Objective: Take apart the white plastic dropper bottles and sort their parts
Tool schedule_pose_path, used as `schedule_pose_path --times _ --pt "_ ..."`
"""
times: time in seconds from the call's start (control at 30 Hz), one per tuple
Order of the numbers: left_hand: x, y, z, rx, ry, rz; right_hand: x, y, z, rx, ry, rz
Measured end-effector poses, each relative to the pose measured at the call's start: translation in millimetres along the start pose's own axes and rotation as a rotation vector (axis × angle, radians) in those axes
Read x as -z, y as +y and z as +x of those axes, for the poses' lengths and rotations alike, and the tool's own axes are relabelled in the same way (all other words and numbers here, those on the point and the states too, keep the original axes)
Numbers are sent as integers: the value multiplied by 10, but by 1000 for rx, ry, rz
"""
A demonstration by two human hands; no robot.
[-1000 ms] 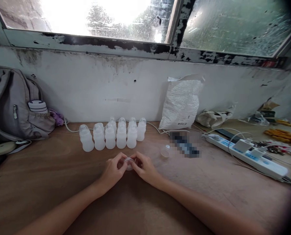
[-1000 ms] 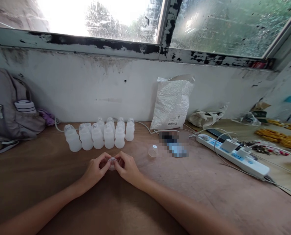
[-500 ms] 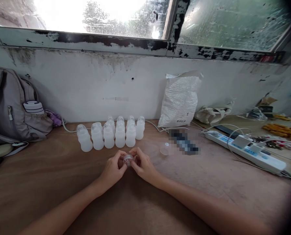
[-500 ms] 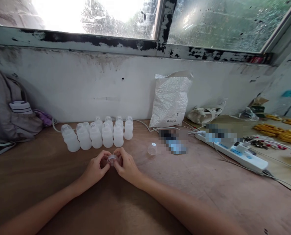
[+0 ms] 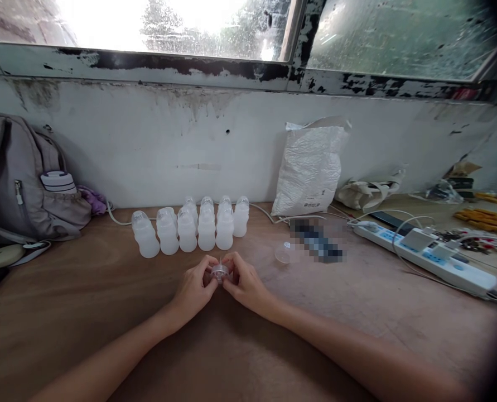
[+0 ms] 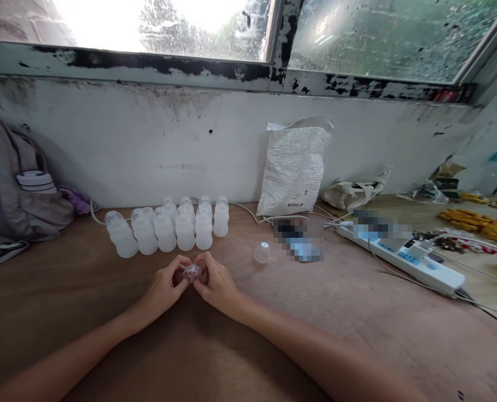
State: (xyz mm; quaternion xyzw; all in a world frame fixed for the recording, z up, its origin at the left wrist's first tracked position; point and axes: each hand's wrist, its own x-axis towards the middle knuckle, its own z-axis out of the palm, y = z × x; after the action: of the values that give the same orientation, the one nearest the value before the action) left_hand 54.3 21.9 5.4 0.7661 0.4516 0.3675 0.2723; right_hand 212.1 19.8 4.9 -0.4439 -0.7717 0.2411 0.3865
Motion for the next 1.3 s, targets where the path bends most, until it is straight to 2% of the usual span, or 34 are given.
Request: schedule_pose_path --times 0.4,0.73,1.17,1.3 --pt "2 4 -3 14 -24 45 -21 25 18 -15 6 13" --pt "27 46 -6 38 -11 -48 28 -25 15 44 16 33" --pt "22 19 -21 29 -67 39 60 -37 40 -131 -48 121" --pt "21 19 -11 34 -63 57 54 -45 34 -115 -51 97"
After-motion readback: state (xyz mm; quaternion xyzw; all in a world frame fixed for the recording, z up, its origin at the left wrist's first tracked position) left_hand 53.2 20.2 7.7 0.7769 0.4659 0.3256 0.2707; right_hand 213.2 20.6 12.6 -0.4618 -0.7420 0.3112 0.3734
